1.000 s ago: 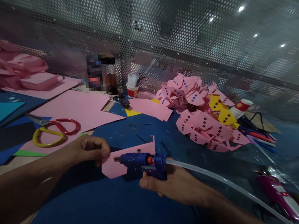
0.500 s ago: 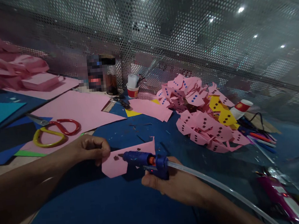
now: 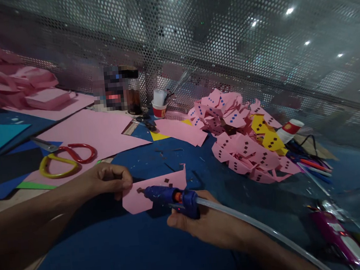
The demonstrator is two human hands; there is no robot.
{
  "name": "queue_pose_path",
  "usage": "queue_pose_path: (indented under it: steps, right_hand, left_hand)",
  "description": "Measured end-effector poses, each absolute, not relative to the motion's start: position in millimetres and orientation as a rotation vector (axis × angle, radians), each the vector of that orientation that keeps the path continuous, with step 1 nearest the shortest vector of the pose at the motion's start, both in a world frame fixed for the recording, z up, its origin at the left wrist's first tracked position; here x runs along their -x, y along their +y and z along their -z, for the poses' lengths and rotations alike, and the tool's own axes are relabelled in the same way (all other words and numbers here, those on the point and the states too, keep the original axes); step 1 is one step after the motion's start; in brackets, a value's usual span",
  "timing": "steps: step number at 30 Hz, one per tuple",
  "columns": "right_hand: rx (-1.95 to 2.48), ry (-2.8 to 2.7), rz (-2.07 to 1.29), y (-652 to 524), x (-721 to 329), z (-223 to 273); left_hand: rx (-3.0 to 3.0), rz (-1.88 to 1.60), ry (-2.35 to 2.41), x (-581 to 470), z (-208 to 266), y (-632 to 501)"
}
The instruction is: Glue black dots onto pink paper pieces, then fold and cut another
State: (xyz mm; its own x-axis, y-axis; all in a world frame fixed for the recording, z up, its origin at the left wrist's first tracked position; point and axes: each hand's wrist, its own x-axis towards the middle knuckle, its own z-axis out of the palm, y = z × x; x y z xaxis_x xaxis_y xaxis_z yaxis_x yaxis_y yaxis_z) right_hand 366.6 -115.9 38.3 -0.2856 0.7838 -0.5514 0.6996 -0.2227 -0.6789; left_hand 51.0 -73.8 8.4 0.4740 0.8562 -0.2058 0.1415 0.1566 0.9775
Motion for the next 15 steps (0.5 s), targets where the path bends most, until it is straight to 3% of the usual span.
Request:
queue_pose_path:
  steps: [15]
  right_hand:
    - [1.858, -1.856, -1.566, -116.8, -361.4, -49.8]
  left_hand:
    - [-1.316, -0.673, 0.967, -51.1, -8.7, -74.3]
